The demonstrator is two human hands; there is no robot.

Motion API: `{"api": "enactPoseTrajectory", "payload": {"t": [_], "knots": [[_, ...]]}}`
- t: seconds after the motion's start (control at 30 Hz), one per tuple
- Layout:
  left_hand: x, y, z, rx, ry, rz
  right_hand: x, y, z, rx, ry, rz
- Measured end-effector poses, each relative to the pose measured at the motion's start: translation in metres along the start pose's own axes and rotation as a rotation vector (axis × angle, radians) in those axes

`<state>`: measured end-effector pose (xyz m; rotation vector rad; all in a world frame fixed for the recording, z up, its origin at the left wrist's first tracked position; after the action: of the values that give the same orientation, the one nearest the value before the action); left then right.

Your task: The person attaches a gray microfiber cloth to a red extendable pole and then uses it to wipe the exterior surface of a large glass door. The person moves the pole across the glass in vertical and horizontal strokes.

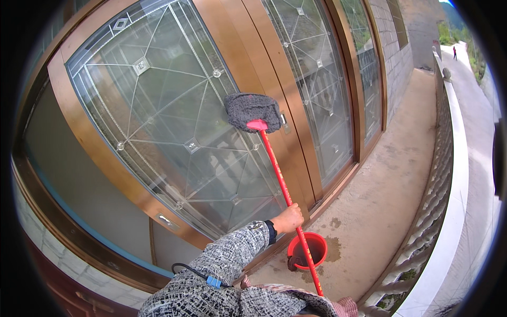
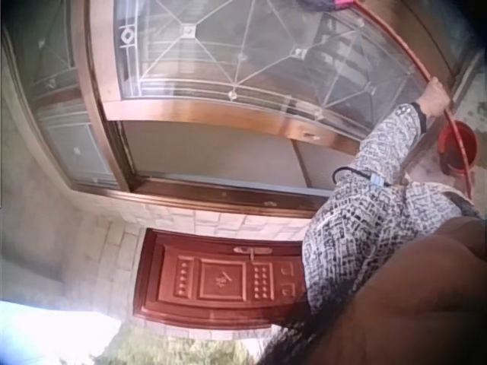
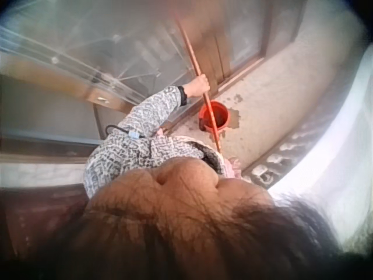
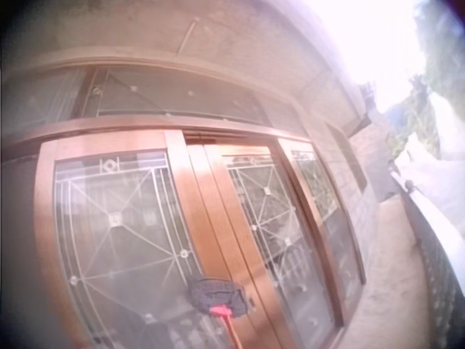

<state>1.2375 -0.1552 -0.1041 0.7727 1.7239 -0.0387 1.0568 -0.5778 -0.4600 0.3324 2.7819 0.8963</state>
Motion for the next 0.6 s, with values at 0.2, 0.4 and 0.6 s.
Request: {"api": "enactPoseTrajectory", "payload": {"t": [0.2,0.4,0.6], "knots": [[-0.067,0.058,-0.009,-0.035,-0.225,0.093,-0.032,0.041,-0.010,-0.118,-0.075,-0.054],[-0.274,0.231,-0.069,-0.192,-0.369,0.408,-0.133,0.278,-0.046,-0.645,-0.266,0.017],[-0.335,0.270,-0.103,-0.288,-0.381,0.434,-0.147,0.362,-0.102,-0.839,-0.056,0.279]]}}
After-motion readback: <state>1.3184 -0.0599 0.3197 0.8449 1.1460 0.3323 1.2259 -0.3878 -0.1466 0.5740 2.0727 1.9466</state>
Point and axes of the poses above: each hand's wrist, its own z-axis towards the middle knuckle, its own x-axis out of the palm, y = z × x, the point moved 1 cm from there along z, towards the middle knuckle, and after that the axes turned 10 degrees about y, right-handed, at the moved point
